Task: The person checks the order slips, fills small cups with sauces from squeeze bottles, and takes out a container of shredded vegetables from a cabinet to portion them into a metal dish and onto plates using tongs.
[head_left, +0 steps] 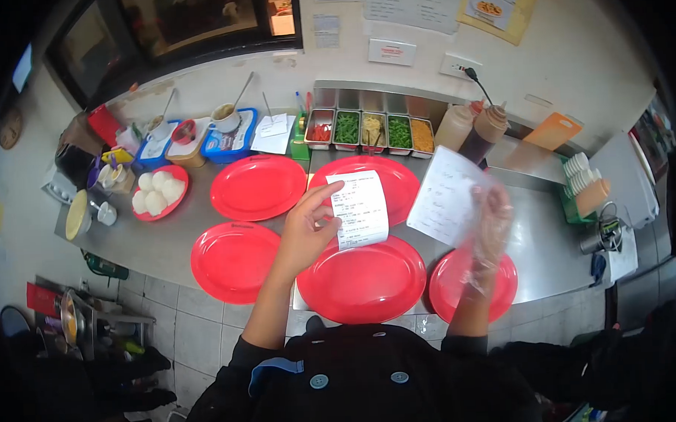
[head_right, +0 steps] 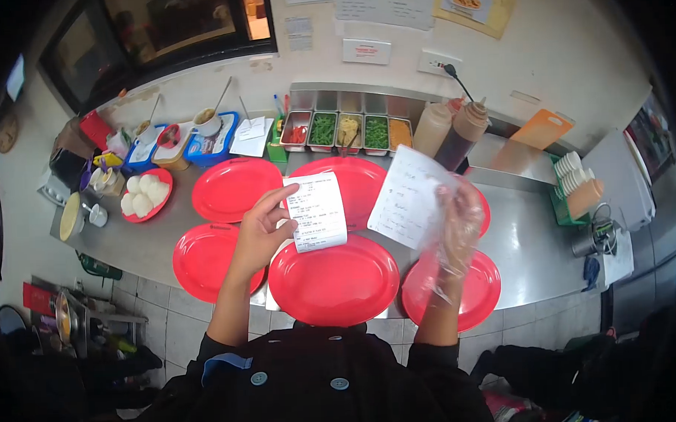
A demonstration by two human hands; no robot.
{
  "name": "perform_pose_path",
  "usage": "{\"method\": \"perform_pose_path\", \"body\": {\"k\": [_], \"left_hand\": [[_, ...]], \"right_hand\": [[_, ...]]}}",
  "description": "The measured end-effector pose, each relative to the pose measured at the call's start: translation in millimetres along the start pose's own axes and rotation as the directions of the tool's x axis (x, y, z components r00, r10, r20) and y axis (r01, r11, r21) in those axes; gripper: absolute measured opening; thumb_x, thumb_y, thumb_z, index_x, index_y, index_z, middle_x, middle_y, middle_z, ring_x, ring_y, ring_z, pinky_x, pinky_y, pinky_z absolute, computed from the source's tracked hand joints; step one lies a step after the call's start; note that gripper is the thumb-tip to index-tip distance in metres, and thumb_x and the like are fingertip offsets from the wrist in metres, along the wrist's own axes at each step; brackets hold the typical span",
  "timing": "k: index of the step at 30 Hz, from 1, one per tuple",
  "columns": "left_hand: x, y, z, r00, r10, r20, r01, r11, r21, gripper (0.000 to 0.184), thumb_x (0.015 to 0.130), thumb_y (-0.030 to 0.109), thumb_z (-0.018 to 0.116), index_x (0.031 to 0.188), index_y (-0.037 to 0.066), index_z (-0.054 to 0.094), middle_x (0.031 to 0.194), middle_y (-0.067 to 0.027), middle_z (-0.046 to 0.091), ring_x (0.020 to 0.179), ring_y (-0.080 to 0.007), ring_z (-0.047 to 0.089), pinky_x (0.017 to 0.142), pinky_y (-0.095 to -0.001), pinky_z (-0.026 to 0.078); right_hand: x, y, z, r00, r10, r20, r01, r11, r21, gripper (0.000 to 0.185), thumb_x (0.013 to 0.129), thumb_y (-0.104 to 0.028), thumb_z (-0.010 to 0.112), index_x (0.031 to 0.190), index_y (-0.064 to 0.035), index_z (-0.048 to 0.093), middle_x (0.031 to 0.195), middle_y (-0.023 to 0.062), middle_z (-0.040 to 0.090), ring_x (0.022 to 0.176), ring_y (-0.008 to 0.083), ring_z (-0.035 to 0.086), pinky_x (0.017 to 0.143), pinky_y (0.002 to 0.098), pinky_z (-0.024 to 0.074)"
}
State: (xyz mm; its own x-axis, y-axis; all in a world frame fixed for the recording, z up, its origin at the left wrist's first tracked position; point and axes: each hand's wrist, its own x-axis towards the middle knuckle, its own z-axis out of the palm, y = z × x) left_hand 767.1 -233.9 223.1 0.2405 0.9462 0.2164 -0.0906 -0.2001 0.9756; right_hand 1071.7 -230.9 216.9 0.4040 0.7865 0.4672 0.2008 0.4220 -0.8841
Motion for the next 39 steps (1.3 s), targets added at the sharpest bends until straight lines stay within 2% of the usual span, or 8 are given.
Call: {"method": "perform_pose_path", "body": {"k": [2, 17, 21, 23, 28, 30, 32, 39], "left_hand": [[-7, 6, 0, 0.999, 0.040, -0.007, -0.040, 0.999, 0.013, 0.053, 0.078, -0.017, 0.054, 0.129, 0.000, 0.050, 0.123, -0.0083, 0.045, 0.095, -0.0133, 0.060, 0.073, -0.0232, 0.053], [4, 14, 15, 0.992, 0.088, -0.092, -0.097, 0.991, -0.091, 0.060, 0.079, -0.012, 0.062, 0.133, 0.003, 0.042, 0.109, -0.0096, 0.055, 0.095, -0.0142, 0.062, 0.076, -0.0224, 0.052], [93, 18, -54, 0.949, 0.161, -0.271, -0.176, 0.984, -0.031, 0.063, 0.082, -0.005, 0.059, 0.139, 0.003, 0.035, 0.094, -0.0045, 0.061, 0.090, -0.0114, 0.059, 0.081, -0.0243, 0.045], [165, 11, -110, 0.949, 0.071, -0.306, -0.093, 0.994, -0.058, 0.029, 0.081, 0.003, 0.052, 0.109, -0.001, 0.056, 0.089, -0.0036, 0.062, 0.085, -0.0116, 0.059, 0.078, -0.0248, 0.045], [332, -14, -224, 0.950, -0.080, -0.301, 0.002, 0.968, -0.250, 0.019, 0.080, 0.008, 0.045, 0.091, 0.005, 0.060, 0.086, -0.0038, 0.060, 0.079, -0.0138, 0.056, 0.074, -0.0266, 0.044], [403, -26, -261, 0.921, 0.034, -0.389, 0.040, 0.983, 0.179, 0.017, 0.080, 0.009, 0.043, 0.086, 0.008, 0.059, 0.082, -0.0026, 0.058, 0.075, -0.0150, 0.053, 0.069, -0.0290, 0.042], [455, -33, -276, 0.922, 0.122, -0.368, -0.052, 0.979, 0.195, 0.014, 0.080, 0.010, 0.042, 0.082, 0.010, 0.056, 0.078, -0.0012, 0.053, 0.072, -0.0143, 0.050, 0.064, -0.0302, 0.040], [495, -14, -248, 0.827, 0.157, -0.540, -0.101, 0.986, 0.132, 0.011, 0.075, 0.010, 0.045, 0.075, 0.006, 0.055, 0.075, -0.0046, 0.054, 0.075, -0.0165, 0.050, 0.068, -0.0305, 0.039]], "right_hand": [[-10, -42, 4, 0.967, 0.226, -0.121, -0.169, 0.918, 0.360, 0.017, 0.084, -0.004, 0.067, 0.099, -0.0001, 0.061, 0.090, 0.0060, 0.066, 0.077, 0.0100, 0.061, 0.067, 0.0251, 0.0504], [-63, -58, 35, 0.878, 0.406, 0.255, -0.434, 0.899, 0.063, 0.024, 0.081, -0.005, 0.070, 0.103, 0.0027, 0.063, 0.092, 0.0111, 0.067, 0.082, 0.0127, 0.062, 0.073, 0.0254, 0.0502], [-58, -54, 29, 0.938, 0.344, 0.047, -0.346, 0.938, 0.035, 0.019, 0.082, -0.008, 0.071, 0.097, 0.0011, 0.063, 0.089, 0.0079, 0.066, 0.081, 0.0115, 0.061, 0.071, 0.0256, 0.0486], [-59, -46, 26, 0.940, 0.339, -0.036, -0.339, 0.941, 0.010, 0.015, 0.083, -0.008, 0.070, 0.093, -0.0001, 0.062, 0.086, 0.0057, 0.065, 0.079, 0.0105, 0.059, 0.070, 0.0260, 0.0479], [-68, -17, 23, 0.909, 0.393, -0.141, -0.369, 0.914, 0.170, 0.015, 0.083, -0.002, 0.069, 0.094, -0.0003, 0.060, 0.084, 0.0044, 0.063, 0.075, 0.0096, 0.057, 0.067, 0.0236, 0.0468], [-72, 0, 7, 0.874, 0.440, -0.207, -0.416, 0.897, 0.153, 0.014, 0.083, 0.000, 0.067, 0.094, 0.0000, 0.060, 0.085, 0.0044, 0.063, 0.075, 0.0101, 0.058, 0.066, 0.0234, 0.0469], [-73, 4, -5, 0.837, 0.476, -0.271, -0.458, 0.879, 0.130, 0.013, 0.083, 0.002, 0.066, 0.094, 0.0004, 0.059, 0.085, 0.0044, 0.063, 0.074, 0.0107, 0.058, 0.066, 0.0231, 0.0469], [-102, -12, -91, 0.788, 0.421, -0.449, -0.593, 0.713, -0.373, 0.033, 0.087, -0.016, 0.065, 0.112, 0.0009, 0.052, 0.095, 0.0089, 0.057, 0.085, 0.0141, 0.053, 0.076, 0.0280, 0.0448]]}}
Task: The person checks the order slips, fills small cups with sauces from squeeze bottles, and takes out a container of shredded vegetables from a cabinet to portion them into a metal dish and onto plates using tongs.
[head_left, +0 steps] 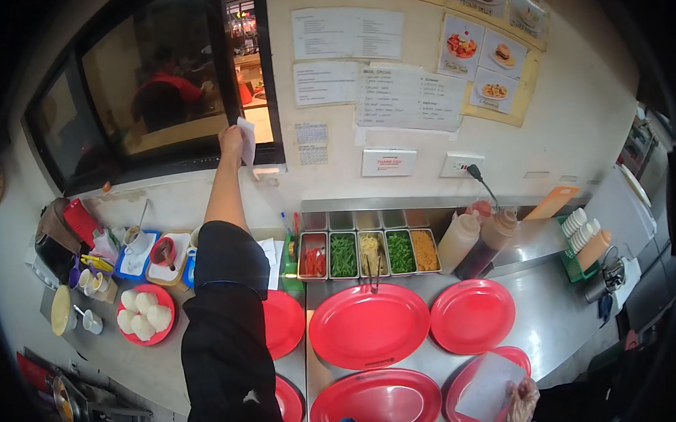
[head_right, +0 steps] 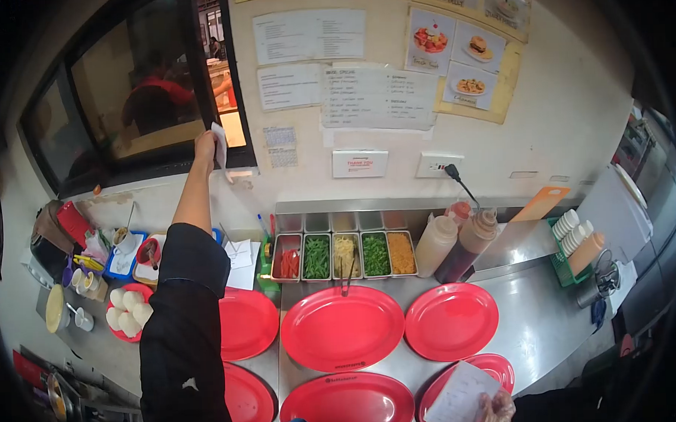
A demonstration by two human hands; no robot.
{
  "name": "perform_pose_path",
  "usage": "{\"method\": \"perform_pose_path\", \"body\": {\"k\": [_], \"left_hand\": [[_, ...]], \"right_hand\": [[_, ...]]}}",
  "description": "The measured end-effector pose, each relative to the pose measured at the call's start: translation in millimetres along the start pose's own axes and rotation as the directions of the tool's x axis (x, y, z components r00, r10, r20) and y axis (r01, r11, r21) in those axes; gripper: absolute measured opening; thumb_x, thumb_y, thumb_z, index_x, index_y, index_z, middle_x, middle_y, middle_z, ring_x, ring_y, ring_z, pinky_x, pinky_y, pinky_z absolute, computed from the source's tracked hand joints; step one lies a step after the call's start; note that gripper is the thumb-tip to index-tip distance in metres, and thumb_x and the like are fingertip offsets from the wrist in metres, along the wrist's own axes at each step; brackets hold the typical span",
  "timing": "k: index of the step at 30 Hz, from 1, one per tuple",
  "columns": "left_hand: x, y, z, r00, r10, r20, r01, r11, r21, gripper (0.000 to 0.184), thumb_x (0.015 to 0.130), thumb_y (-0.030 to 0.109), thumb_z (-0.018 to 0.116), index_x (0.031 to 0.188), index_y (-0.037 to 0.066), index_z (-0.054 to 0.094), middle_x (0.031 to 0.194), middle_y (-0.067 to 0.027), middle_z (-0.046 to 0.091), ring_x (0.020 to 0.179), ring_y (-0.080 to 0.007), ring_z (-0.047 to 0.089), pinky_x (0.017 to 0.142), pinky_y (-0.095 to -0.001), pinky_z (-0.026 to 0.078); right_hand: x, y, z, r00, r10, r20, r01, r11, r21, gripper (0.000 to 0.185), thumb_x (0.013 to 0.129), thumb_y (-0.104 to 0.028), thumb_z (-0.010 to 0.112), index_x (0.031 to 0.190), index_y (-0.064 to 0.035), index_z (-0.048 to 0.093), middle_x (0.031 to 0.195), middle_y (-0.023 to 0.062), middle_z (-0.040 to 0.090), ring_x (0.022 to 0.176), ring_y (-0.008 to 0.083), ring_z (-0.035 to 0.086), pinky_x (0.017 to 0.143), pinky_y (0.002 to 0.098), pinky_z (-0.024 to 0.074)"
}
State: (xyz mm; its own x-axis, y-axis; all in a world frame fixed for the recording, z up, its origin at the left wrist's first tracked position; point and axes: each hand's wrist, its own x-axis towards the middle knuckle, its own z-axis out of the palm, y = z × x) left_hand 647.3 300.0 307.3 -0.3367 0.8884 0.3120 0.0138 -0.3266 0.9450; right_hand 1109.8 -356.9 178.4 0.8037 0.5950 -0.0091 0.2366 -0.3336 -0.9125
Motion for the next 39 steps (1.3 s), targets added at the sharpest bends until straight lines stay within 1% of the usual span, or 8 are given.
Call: {"method": "perform_pose_path", "body": {"k": [2, 4, 11, 15, 18, 25, 30, 39], "left_hand": [[1, 0, 0, 1.000, 0.004, -0.004, -0.004, 1.000, -0.010, 0.012, 0.075, 0.009, 0.044, 0.073, 0.005, 0.056, 0.072, -0.0048, 0.054, 0.071, -0.0164, 0.051, 0.064, -0.0314, 0.039], [7, -5, -2, 1.000, 0.026, -0.016, -0.026, 0.999, 0.030, 0.013, 0.073, 0.008, 0.044, 0.069, 0.005, 0.056, 0.069, -0.0050, 0.055, 0.066, -0.0172, 0.052, 0.060, -0.0333, 0.039], [-20, -3, 13, 0.978, 0.127, 0.165, -0.143, 0.986, 0.091, 0.022, 0.079, 0.011, 0.045, 0.087, -0.001, 0.062, 0.083, -0.0103, 0.062, 0.081, -0.0214, 0.056, 0.073, -0.0338, 0.042], [-86, 35, 17, 0.969, 0.238, 0.074, -0.242, 0.969, 0.051, 0.017, 0.084, 0.009, 0.046, 0.084, -0.001, 0.060, 0.080, -0.0102, 0.063, 0.073, -0.0191, 0.057, 0.065, -0.0334, 0.044], [-230, 92, 17, 0.970, 0.106, 0.218, -0.023, 0.935, -0.354, 0.018, 0.088, 0.002, 0.046, 0.102, 0.000, 0.057, 0.088, -0.0077, 0.065, 0.081, -0.0133, 0.062, 0.066, -0.0272, 0.050], [-443, 110, -33, 0.836, -0.137, 0.532, 0.271, 0.945, -0.184, 0.029, 0.092, 0.002, 0.047, 0.121, 0.002, 0.048, 0.098, -0.0068, 0.064, 0.085, -0.0116, 0.063, 0.062, -0.0237, 0.052], [-511, 126, -66, 0.853, -0.114, 0.509, 0.230, 0.958, -0.169, 0.061, 0.090, -0.004, 0.052, 0.143, 0.008, 0.024, 0.095, -0.0055, 0.061, 0.076, -0.0095, 0.060, 0.061, -0.0227, 0.052], [-567, 162, -97, 0.836, -0.094, 0.541, 0.165, 0.983, -0.084, 0.041, 0.087, -0.008, 0.049, 0.127, 0.001, 0.051, 0.118, -0.0093, 0.051, 0.094, -0.0134, 0.062, 0.070, -0.0238, 0.054]], "right_hand": [[-23, -38, 1, 0.974, 0.226, -0.031, -0.226, 0.974, -0.016, 0.046, 0.088, -0.020, 0.065, 0.122, 0.0035, 0.046, 0.108, 0.0161, 0.055, 0.098, 0.0173, 0.052, 0.087, 0.0309, 0.0444], [-30, -44, 5, 0.963, 0.121, -0.240, -0.128, 0.992, -0.016, 0.040, 0.088, -0.020, 0.064, 0.117, 0.0041, 0.051, 0.103, 0.0131, 0.058, 0.093, 0.0166, 0.054, 0.078, 0.0265, 0.0480], [2, -11, 24, 0.994, 0.100, -0.040, -0.098, 0.994, 0.049, 0.038, 0.092, -0.023, 0.060, 0.119, 0.0024, 0.051, 0.113, 0.0129, 0.057, 0.103, 0.0197, 0.054, 0.088, 0.0304, 0.0446], [9, -37, 47, 0.989, -0.144, -0.038, 0.149, 0.962, 0.228, 0.022, 0.088, -0.009, 0.063, 0.106, 0.0000, 0.054, 0.093, 0.0056, 0.060, 0.083, 0.0135, 0.056, 0.074, 0.0262, 0.0466], [-2, -67, 52, 0.987, -0.143, 0.077, 0.084, 0.855, 0.512, 0.021, 0.087, -0.002, 0.062, 0.107, 0.0005, 0.054, 0.098, 0.0058, 0.059, 0.089, 0.0134, 0.056, 0.078, 0.0254, 0.0464], [-22, -94, 61, 0.945, -0.302, 0.124, 0.177, 0.794, 0.582, 0.015, 0.087, -0.001, 0.063, 0.101, 0.0029, 0.060, 0.086, 0.0053, 0.063, 0.080, 0.0100, 0.058, 0.073, 0.0234, 0.0473], [-37, -99, 64, 0.905, -0.354, 0.237, 0.087, 0.699, 0.710, 0.008, 0.087, -0.003, 0.063, 0.093, 0.0010, 0.059, 0.085, 0.0071, 0.065, 0.079, 0.0104, 0.061, 0.073, 0.0217, 0.0496], [-54, -89, 60, 0.877, -0.386, 0.285, 0.043, 0.655, 0.754, 0.010, 0.085, -0.003, 0.068, 0.090, 0.0000, 0.060, 0.088, 0.0083, 0.066, 0.082, 0.0115, 0.063, 0.073, 0.0227, 0.0507]]}}
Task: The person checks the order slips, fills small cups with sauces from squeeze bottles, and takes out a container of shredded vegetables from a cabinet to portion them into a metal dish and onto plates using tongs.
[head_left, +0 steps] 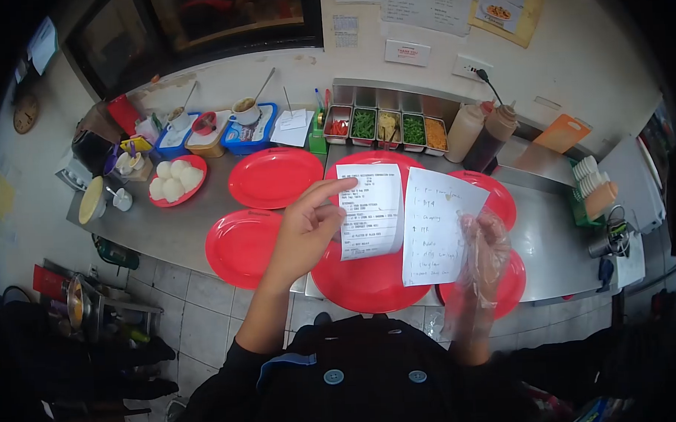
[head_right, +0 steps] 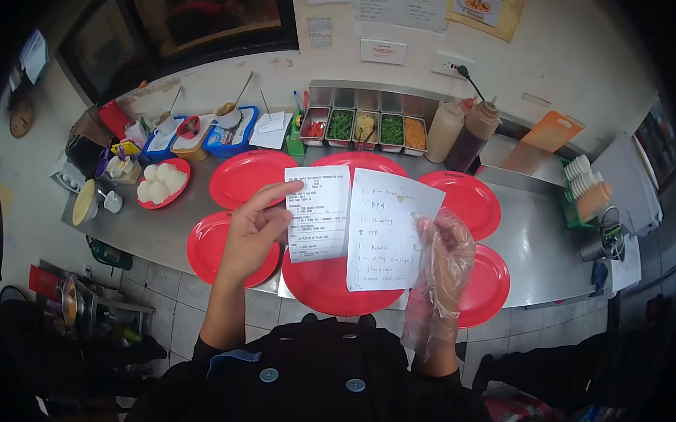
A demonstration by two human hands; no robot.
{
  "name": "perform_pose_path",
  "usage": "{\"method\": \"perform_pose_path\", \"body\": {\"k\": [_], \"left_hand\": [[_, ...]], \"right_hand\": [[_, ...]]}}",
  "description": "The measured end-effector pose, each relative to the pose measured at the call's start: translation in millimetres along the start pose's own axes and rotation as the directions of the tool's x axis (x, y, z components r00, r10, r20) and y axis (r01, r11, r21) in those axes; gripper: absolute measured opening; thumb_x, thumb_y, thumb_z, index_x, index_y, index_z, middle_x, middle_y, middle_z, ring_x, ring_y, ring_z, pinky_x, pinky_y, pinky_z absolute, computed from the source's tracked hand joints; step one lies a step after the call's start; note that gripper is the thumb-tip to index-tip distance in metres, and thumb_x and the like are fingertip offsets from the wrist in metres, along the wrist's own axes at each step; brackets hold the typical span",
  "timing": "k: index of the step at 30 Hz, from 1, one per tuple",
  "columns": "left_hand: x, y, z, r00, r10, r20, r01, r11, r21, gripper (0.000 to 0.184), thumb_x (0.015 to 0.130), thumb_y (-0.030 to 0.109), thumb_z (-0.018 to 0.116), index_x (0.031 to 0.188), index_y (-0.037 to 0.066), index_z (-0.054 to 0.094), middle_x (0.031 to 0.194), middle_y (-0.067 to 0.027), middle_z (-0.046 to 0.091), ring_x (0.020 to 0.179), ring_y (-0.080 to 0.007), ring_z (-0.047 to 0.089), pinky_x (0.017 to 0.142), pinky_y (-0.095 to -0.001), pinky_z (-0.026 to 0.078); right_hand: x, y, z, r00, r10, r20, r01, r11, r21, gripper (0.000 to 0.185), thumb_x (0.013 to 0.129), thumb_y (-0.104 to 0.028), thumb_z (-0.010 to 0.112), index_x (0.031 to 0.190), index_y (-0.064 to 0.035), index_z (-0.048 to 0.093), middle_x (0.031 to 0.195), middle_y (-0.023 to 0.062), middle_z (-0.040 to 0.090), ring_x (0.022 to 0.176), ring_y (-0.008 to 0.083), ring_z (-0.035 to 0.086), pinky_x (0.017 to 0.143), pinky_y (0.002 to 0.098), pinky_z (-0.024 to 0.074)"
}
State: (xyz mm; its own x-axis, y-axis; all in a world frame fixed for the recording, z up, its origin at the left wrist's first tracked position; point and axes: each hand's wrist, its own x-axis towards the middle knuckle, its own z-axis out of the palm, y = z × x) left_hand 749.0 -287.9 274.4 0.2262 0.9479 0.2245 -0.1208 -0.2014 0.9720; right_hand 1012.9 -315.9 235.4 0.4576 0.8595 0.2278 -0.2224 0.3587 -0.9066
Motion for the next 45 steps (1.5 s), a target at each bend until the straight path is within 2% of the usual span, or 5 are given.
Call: {"method": "perform_pose_path", "body": {"k": [22, 32, 35, 38, 45], "left_hand": [[-4, -4, 11, 0.993, 0.030, 0.115, -0.033, 0.999, 0.024, 0.061, 0.073, -0.019, 0.052, 0.131, 0.001, 0.047, 0.122, -0.0091, 0.044, 0.100, -0.0172, 0.060, 0.068, -0.0197, 0.055], [4, -13, 10, 0.992, -0.004, 0.128, 0.011, 0.998, -0.060, 0.062, 0.075, -0.018, 0.051, 0.134, 0.001, 0.043, 0.125, -0.0108, 0.045, 0.097, -0.0166, 0.062, 0.066, -0.0190, 0.054], [6, -13, 10, 0.992, -0.021, 0.124, 0.023, 1.000, -0.013, 0.057, 0.082, -0.013, 0.055, 0.136, -0.005, 0.038, 0.128, -0.0135, 0.049, 0.095, -0.0138, 0.061, 0.078, -0.0267, 0.054], [9, -18, 9, 0.993, -0.004, 0.116, 0.011, 0.998, -0.060, 0.062, 0.076, -0.017, 0.050, 0.135, 0.001, 0.043, 0.127, -0.0115, 0.046, 0.095, -0.0147, 0.063, 0.062, -0.0185, 0.052], [12, -20, 9, 0.993, -0.023, 0.119, 0.031, 0.997, -0.064, 0.056, 0.084, -0.011, 0.051, 0.137, -0.004, 0.037, 0.119, -0.0140, 0.055, 0.091, -0.0141, 0.062, 0.074, -0.0276, 0.056]], "right_hand": [[-20, -7, 8, 0.999, -0.013, 0.040, 0.020, 0.986, -0.168, 0.004, 0.083, -0.001, 0.068, 0.085, -0.0004, 0.063, 0.083, 0.0067, 0.066, 0.077, 0.0107, 0.063, 0.068, 0.0222, 0.0506], [-16, -1, -1, 1.000, -0.026, -0.010, 0.024, 0.985, -0.173, 0.005, 0.083, -0.001, 0.068, 0.084, -0.0015, 0.063, 0.080, 0.0049, 0.065, 0.075, 0.0089, 0.061, 0.067, 0.0218, 0.0493], [-16, -1, -2, 0.999, -0.031, -0.037, 0.025, 0.988, -0.155, 0.005, 0.083, -0.001, 0.068, 0.085, -0.0013, 0.063, 0.080, 0.0046, 0.065, 0.075, 0.0089, 0.061, 0.067, 0.0216, 0.0491], [-13, 3, -11, 0.996, -0.037, -0.085, 0.027, 0.993, -0.118, 0.005, 0.083, -0.002, 0.068, 0.085, -0.0014, 0.064, 0.080, 0.0040, 0.065, 0.075, 0.0089, 0.060, 0.067, 0.0214, 0.0485], [-10, 4, -21, 0.990, -0.069, -0.121, 0.048, 0.985, -0.167, 0.008, 0.083, -0.006, 0.070, 0.086, -0.0011, 0.065, 0.087, 0.0035, 0.063, 0.076, 0.0080, 0.057, 0.069, 0.0219, 0.0456]]}}
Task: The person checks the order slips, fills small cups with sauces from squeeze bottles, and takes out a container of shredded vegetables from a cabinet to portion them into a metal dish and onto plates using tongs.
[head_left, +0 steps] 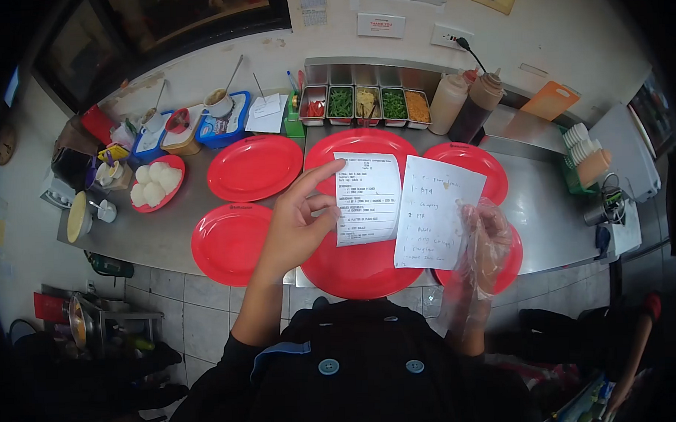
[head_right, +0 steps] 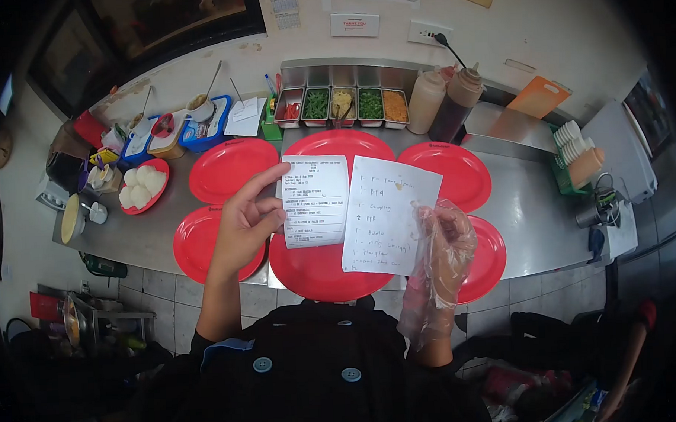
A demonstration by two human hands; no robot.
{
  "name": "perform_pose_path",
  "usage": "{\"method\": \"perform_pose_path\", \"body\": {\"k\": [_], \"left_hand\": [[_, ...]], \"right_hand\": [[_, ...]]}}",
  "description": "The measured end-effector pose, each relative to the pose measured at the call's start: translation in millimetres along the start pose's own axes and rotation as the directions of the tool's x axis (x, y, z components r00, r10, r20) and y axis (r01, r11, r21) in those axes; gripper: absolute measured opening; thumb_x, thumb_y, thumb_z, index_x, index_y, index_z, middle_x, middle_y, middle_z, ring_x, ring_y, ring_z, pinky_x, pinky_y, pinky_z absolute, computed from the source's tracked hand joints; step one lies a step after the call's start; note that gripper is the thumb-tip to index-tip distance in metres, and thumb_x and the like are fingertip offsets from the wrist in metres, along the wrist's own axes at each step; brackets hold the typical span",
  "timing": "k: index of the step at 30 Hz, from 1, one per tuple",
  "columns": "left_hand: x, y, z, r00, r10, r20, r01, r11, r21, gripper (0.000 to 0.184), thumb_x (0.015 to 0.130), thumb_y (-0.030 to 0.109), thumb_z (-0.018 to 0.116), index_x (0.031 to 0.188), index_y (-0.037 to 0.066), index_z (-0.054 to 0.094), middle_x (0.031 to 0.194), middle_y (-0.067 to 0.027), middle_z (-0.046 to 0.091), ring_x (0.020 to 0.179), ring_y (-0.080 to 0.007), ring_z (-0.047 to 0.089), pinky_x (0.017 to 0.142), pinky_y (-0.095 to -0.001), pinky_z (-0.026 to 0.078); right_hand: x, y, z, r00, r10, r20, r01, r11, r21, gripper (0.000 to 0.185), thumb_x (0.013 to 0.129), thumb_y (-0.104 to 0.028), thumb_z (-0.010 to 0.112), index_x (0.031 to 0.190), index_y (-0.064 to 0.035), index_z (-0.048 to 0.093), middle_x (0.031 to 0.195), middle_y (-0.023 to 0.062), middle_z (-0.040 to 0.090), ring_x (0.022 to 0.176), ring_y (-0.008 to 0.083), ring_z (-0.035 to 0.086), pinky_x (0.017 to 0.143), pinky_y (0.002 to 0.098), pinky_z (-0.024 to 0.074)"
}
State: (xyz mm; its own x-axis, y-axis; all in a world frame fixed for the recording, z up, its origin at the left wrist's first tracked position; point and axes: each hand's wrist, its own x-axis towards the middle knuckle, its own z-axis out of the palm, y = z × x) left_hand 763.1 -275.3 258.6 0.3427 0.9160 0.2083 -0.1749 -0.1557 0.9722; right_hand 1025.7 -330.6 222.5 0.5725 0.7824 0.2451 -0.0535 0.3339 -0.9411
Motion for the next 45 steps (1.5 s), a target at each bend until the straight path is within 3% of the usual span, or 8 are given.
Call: {"method": "perform_pose_path", "body": {"k": [5, 7, 23, 29, 31, 34, 37, 45], "left_hand": [[2, 0, -1, 1.000, -0.022, -0.019, 0.021, 0.999, -0.045, 0.056, 0.084, -0.011, 0.049, 0.138, -0.003, 0.036, 0.111, -0.0133, 0.060, 0.083, -0.0135, 0.064, 0.067, -0.0251, 0.055], [3, 2, -1, 0.998, -0.063, -0.014, 0.062, 0.994, -0.086, 0.059, 0.079, -0.016, 0.048, 0.136, -0.001, 0.041, 0.126, -0.0106, 0.048, 0.090, -0.0150, 0.063, 0.071, -0.0261, 0.057], [12, -9, -3, 0.997, -0.057, -0.052, 0.055, 0.998, -0.041, 0.058, 0.081, -0.011, 0.049, 0.137, -0.003, 0.037, 0.132, -0.0174, 0.049, 0.082, -0.0138, 0.066, 0.061, -0.0220, 0.056], [13, -12, -6, 0.995, -0.092, -0.040, 0.092, 0.996, -0.024, 0.059, 0.080, -0.011, 0.050, 0.137, -0.002, 0.038, 0.124, -0.0149, 0.055, 0.082, -0.0122, 0.065, 0.061, -0.0210, 0.056], [14, -14, -6, 0.991, -0.109, -0.078, 0.104, 0.993, -0.060, 0.058, 0.082, -0.011, 0.050, 0.137, 0.002, 0.040, 0.096, -0.0101, 0.064, 0.075, -0.0114, 0.064, 0.059, -0.0234, 0.052], [13, -16, -8, 0.992, -0.116, -0.049, 0.113, 0.992, -0.058, 0.058, 0.082, -0.011, 0.050, 0.138, 0.002, 0.039, 0.086, -0.0087, 0.064, 0.072, -0.0113, 0.063, 0.059, -0.0238, 0.053], [14, -13, -7, 0.990, -0.128, -0.058, 0.125, 0.991, -0.055, 0.058, 0.082, -0.011, 0.049, 0.138, 0.002, 0.039, 0.085, -0.0087, 0.063, 0.071, -0.0116, 0.063, 0.060, -0.0240, 0.053], [13, -13, -3, 0.986, -0.153, -0.070, 0.148, 0.986, -0.072, 0.058, 0.082, -0.011, 0.050, 0.137, 0.001, 0.039, 0.086, -0.0085, 0.063, 0.072, -0.0116, 0.064, 0.060, -0.0238, 0.053]], "right_hand": [[3, 7, -3, 0.999, -0.025, 0.023, 0.025, 1.000, -0.010, 0.008, 0.083, -0.007, 0.070, 0.085, -0.0010, 0.065, 0.087, 0.0030, 0.063, 0.076, 0.0074, 0.056, 0.068, 0.0214, 0.0448], [2, 6, -2, 0.999, -0.024, 0.027, 0.024, 1.000, 0.000, 0.008, 0.083, -0.007, 0.070, 0.085, -0.0010, 0.065, 0.087, 0.0027, 0.063, 0.076, 0.0073, 0.056, 0.068, 0.0214, 0.0449], [3, 4, 6, 1.000, -0.008, 0.021, 0.007, 1.000, 0.020, 0.007, 0.085, -0.005, 0.068, 0.087, -0.0005, 0.063, 0.082, 0.0047, 0.066, 0.076, 0.0084, 0.061, 0.068, 0.0209, 0.0480], [5, 6, 4, 1.000, -0.008, 0.013, 0.007, 0.999, 0.045, 0.006, 0.085, -0.005, 0.067, 0.087, -0.0002, 0.063, 0.083, 0.0047, 0.066, 0.075, 0.0081, 0.060, 0.067, 0.0200, 0.0479], [7, 7, 3, 1.000, 0.002, 0.006, -0.003, 0.998, 0.063, 0.007, 0.085, -0.004, 0.067, 0.087, -0.0001, 0.063, 0.083, 0.0047, 0.066, 0.075, 0.0080, 0.060, 0.067, 0.0198, 0.0480], [8, 10, 0, 0.999, 0.032, -0.030, -0.030, 0.997, 0.074, 0.007, 0.085, -0.004, 0.068, 0.087, 0.0004, 0.063, 0.082, 0.0046, 0.065, 0.074, 0.0078, 0.060, 0.067, 0.0201, 0.0483], [8, 9, 1, 0.999, 0.010, -0.032, -0.008, 0.998, 0.063, 0.001, 0.086, -0.002, 0.064, 0.087, -0.0023, 0.063, 0.086, 0.0096, 0.067, 0.075, 0.0148, 0.066, 0.068, 0.0240, 0.0559], [5, 10, 0, 0.999, 0.043, -0.031, -0.043, 0.999, 0.009, 0.008, 0.084, -0.003, 0.069, 0.088, 0.0004, 0.062, 0.085, 0.0046, 0.064, 0.075, 0.0075, 0.060, 0.067, 0.0201, 0.0487]]}}
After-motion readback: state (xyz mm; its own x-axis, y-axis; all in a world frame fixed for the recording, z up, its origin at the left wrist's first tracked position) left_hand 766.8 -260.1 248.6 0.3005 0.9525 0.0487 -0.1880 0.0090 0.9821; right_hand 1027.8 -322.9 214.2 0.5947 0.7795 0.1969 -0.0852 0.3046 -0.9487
